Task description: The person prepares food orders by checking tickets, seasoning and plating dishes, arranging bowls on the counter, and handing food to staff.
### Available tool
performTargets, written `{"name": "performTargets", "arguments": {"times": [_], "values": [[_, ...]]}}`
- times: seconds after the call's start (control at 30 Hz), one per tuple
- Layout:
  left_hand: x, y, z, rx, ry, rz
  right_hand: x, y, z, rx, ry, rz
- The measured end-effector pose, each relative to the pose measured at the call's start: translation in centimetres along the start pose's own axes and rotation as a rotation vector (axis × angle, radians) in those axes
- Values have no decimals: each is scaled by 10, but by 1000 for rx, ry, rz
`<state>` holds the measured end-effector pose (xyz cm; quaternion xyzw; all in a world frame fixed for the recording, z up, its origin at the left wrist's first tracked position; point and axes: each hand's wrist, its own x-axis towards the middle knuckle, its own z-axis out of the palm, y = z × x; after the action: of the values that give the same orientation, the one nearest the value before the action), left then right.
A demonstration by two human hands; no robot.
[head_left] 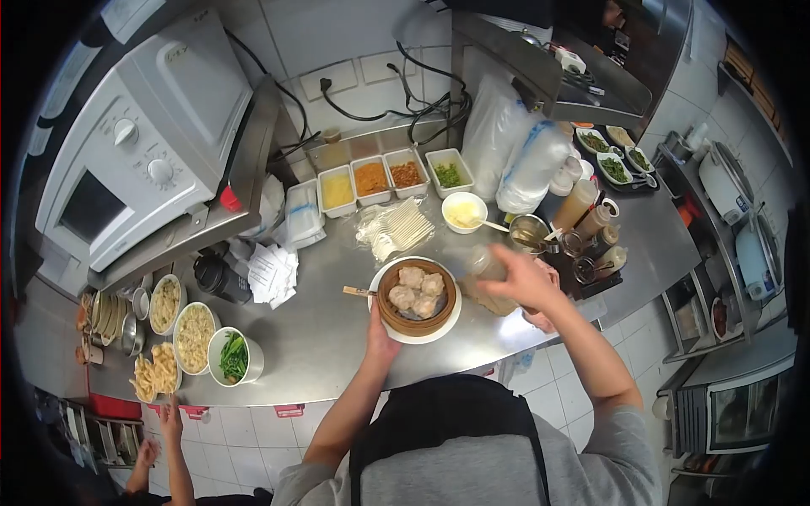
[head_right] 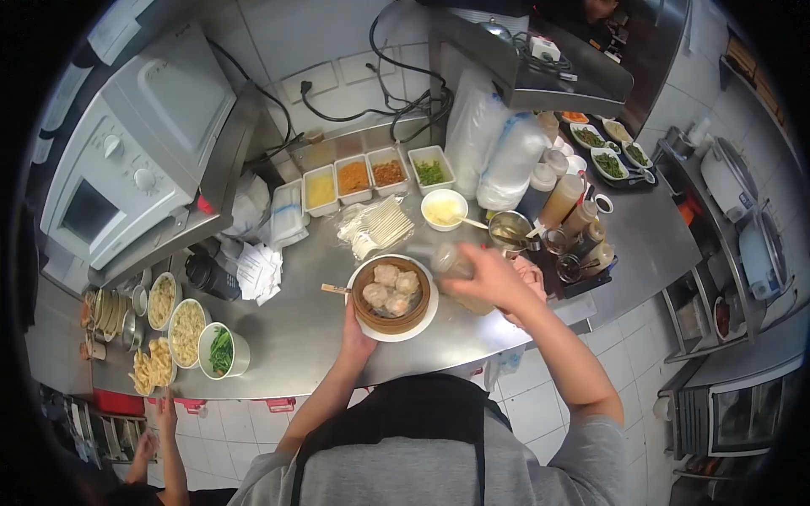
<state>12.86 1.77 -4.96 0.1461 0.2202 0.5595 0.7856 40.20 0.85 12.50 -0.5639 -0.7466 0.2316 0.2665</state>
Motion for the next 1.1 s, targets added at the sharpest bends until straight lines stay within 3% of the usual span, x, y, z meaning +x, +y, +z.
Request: {"name": "performTargets", "arguments": {"times": [0.17, 0.37, 0.57, 0.77, 0.83, 1.1], "values": [[1, 0, 6, 38, 20, 20, 4, -18, 27, -334, -249, -69], [3, -3, -3, 57, 32, 21, 10, -17, 29, -545, -315, -113], [-3, 1, 11, 28, -24, 32, 34, -30, 42, -546, -279, -183], [-1, -2, 6, 29, 28, 36, 50, -20, 31, -603, -263, -66], [-2, -2, 6, 32, 13, 29, 53, -5, 35, -616, -230, -120], [-3, -1, 12, 47, 21, 41, 31, 5, 14, -630, -248, -125]]}}
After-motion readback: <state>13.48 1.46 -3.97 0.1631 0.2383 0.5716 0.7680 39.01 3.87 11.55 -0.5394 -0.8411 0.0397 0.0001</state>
